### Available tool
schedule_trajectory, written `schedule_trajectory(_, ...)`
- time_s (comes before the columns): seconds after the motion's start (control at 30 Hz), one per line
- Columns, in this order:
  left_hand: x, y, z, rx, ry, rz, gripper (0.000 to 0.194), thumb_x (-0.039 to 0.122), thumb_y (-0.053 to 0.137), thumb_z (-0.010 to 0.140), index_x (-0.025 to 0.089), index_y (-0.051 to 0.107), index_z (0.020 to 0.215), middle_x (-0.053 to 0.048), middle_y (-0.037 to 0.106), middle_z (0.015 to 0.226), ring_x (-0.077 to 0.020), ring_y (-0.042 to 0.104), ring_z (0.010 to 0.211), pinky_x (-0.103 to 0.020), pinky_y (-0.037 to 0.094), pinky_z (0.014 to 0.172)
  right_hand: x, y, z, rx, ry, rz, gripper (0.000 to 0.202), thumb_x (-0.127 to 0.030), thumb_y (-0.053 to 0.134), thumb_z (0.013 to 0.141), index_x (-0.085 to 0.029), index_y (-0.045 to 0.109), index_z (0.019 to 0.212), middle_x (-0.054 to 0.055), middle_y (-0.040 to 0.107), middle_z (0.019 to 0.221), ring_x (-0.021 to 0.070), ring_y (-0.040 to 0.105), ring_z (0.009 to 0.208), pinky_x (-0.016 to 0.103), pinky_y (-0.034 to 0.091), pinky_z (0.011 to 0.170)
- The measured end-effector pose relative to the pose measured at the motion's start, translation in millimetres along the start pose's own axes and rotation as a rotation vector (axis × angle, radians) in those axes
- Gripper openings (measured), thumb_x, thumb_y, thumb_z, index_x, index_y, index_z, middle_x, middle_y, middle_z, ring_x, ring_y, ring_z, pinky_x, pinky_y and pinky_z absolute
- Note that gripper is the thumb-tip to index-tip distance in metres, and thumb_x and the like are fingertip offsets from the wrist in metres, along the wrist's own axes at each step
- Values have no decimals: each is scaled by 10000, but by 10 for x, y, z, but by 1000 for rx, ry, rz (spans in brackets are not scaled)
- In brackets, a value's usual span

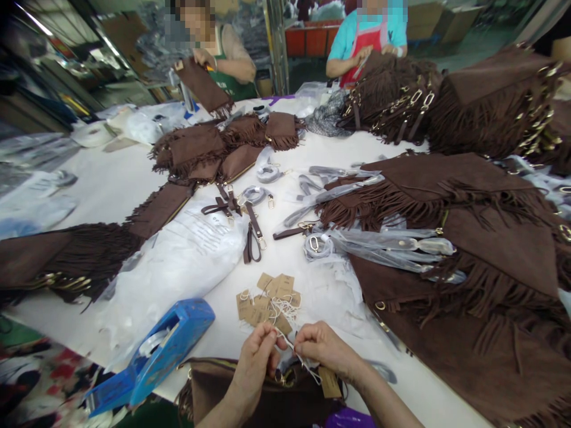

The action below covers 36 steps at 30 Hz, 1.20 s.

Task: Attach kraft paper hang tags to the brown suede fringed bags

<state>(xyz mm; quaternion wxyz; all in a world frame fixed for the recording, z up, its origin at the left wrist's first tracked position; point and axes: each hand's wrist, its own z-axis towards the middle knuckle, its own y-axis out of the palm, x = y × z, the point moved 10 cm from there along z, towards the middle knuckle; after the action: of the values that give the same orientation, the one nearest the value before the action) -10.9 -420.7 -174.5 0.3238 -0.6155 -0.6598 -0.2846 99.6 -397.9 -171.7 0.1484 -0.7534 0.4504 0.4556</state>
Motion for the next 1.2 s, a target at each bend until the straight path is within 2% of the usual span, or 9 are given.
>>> schedule_trajectory(0.07,-14,57,-11,-57,-55,14,178,348,515,683,174,482,677,87,412,444,-51,289,376,-183,240,391,-17,-24,-9,29,-19,-3,147,-284,501,622,-148,553,606,-69,387,477,66,292,452,200,222,454)
schedule_trajectory(0.2,4,174,-23,-165,-108,36,170,268,621,546,136,557,632,47,488,498,-61,350,456,-200,231,457,-109,-93,-8,113,-130,-68,149,-278,531,645,-156,574,572,-30,466,569,97,396,530,220,307,510)
schedule_trajectory(0.37,-16,208,47,-129,-109,87,207,317,654,507,133,559,519,35,468,463,-76,348,469,-232,246,507,-225,-158,-40,234,-276,-161,154,-257,534,682,-172,592,568,15,519,661,156,495,665,271,377,626)
schedule_trajectory(0.57,-119,283,104,-111,-136,49,210,269,669,466,145,505,429,55,404,415,-70,311,462,-233,222,504,-415,-100,-162,324,-436,-423,192,-165,464,747,-177,608,621,22,531,679,137,527,643,239,403,578)
schedule_trajectory(0.7,-41,241,83,-63,-149,-61,209,287,670,471,142,525,429,61,393,395,-63,294,441,-231,227,491,-478,-90,-201,349,-474,-532,194,-165,446,781,-173,600,662,26,535,695,127,522,612,231,397,548)
schedule_trajectory(0.83,73,258,54,-120,-161,-141,139,251,661,486,131,592,496,50,454,414,-66,327,444,-225,247,505,-515,-180,-326,430,-483,-554,189,-168,424,815,-190,565,691,30,542,731,137,532,650,243,414,585)
schedule_trajectory(0.93,84,286,69,-186,-167,-154,95,207,631,486,122,609,522,18,533,461,-76,365,462,-227,259,520,-426,-255,-529,519,-472,-518,153,-215,420,849,-205,562,794,49,570,833,164,557,753,254,445,649)
schedule_trajectory(1.03,67,305,109,-229,-153,-188,88,193,591,498,122,609,546,-30,615,570,-91,403,504,-234,274,542,-169,-319,-777,663,-400,-459,136,-277,416,872,-220,539,872,43,570,840,167,555,727,258,451,643)
schedule_trajectory(1.2,86,334,122,-263,-162,-252,85,200,564,477,123,576,512,-2,536,501,-80,348,474,-238,249,529,407,-222,-864,780,-187,-381,227,-419,539,787,-229,527,910,14,564,751,180,547,689,283,447,643)
